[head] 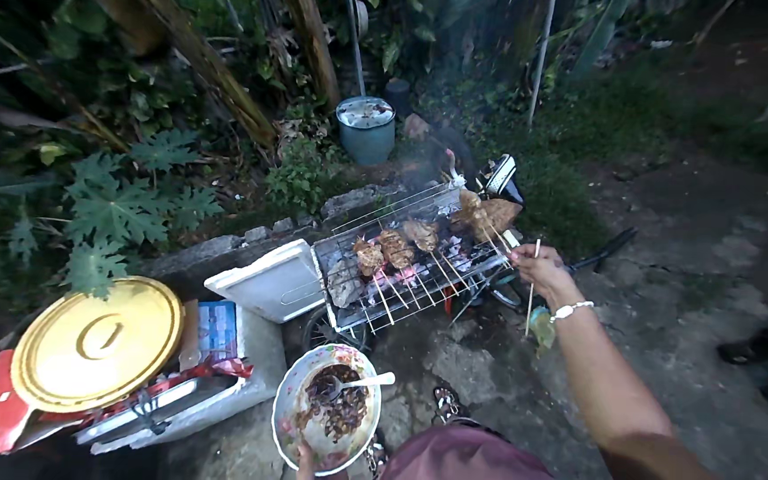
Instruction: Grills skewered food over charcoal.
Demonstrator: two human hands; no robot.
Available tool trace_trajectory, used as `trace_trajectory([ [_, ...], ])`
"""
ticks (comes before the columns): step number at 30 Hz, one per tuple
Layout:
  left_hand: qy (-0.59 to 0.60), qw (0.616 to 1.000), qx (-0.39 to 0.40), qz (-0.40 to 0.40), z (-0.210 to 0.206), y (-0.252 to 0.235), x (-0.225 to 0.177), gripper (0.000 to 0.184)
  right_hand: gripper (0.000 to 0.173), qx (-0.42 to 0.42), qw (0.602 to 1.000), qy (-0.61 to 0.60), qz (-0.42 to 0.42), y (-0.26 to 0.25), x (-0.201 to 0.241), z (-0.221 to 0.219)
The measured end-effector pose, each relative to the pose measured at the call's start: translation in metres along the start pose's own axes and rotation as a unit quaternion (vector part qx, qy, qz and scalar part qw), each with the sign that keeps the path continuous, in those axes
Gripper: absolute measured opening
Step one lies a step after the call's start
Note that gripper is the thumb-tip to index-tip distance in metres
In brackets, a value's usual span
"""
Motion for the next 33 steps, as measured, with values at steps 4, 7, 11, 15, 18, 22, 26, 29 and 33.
trace_trajectory([
  [4,0.003,1.000,0.008,0.006,-0.004,0.001,-0.001,0.025,0.021,0.006,0.961,0.270,0.055,0.005,0.013,-0.019],
  [7,-0.012,1.000,0.000,0.005,-0.006,0.001,-0.001,0.027,0.024,0.047,0.918,0.390,0.048,0.008,0.001,-0.042],
  [11,-0.032,0.999,-0.021,0.009,-0.010,0.002,-0.004,0.033,0.030,0.040,0.897,0.439,0.039,0.016,-0.009,-0.051],
  [15,-0.017,1.000,-0.019,0.005,-0.006,0.003,-0.006,0.027,0.048,-0.045,0.902,0.405,0.145,0.051,0.012,-0.045],
  [18,-0.019,0.999,-0.035,0.006,-0.003,0.002,-0.004,0.026,0.034,-0.004,0.920,0.305,0.247,0.090,0.030,-0.062],
  [22,-0.051,0.997,-0.037,0.036,0.003,0.001,-0.001,0.025,0.037,0.262,0.902,0.258,0.226,0.143,0.011,-0.115],
  [26,-0.069,0.996,-0.025,0.051,-0.001,0.001,0.000,0.037,0.055,0.390,0.835,0.311,0.231,0.185,-0.017,-0.165],
  [29,-0.074,0.995,-0.016,0.060,-0.001,0.002,0.003,0.061,0.041,0.420,0.833,0.320,0.164,0.195,-0.018,-0.183],
  [33,-0.078,0.995,-0.018,0.066,-0.002,0.003,0.005,0.061,0.022,0.366,0.840,0.338,0.214,0.192,-0.005,-0.182],
])
Point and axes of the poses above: each hand's wrist, its own y-axis away from the middle knuckle, its own z-axis out of the back of the hand, x = y × z, the point moved 4 cm from there along -y, towards the middle knuckle, and after that the axes turned 8 degrees about -y, right-handed, at the moved point
